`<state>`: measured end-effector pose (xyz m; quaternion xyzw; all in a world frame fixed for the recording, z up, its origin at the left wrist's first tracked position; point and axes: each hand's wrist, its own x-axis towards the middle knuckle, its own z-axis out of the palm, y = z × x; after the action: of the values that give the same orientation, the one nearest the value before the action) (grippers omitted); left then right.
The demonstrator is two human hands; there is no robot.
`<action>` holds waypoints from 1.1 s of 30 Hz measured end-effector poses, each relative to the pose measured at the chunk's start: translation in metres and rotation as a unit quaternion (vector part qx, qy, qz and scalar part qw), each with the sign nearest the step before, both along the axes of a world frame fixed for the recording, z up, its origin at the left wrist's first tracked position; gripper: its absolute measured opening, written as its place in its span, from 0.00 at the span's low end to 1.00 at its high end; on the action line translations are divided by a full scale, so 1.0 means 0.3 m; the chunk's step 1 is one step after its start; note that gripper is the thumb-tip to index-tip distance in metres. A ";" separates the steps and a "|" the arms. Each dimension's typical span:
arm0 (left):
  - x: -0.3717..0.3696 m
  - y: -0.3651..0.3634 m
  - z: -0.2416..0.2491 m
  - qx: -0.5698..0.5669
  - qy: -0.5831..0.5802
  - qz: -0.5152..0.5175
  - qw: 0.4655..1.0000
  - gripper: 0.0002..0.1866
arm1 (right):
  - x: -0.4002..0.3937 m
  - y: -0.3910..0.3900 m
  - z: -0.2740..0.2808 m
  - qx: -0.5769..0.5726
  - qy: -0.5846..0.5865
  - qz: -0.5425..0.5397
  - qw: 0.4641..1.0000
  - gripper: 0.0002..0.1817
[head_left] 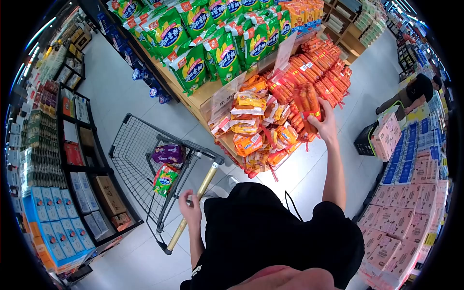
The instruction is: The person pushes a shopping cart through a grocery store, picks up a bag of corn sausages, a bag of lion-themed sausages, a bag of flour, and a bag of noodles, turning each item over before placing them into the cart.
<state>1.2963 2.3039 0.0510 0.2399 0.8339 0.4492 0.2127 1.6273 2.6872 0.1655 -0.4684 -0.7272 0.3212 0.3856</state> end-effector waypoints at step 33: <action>0.005 0.122 0.575 0.580 -0.020 -0.041 0.814 0.14 | -0.779 -0.569 0.009 -0.142 0.270 0.515 0.801 0.50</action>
<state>1.2977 2.3406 0.2234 0.3435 0.4039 0.8450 0.0696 1.3935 2.5165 0.1682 0.0312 -0.6737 0.6859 0.2734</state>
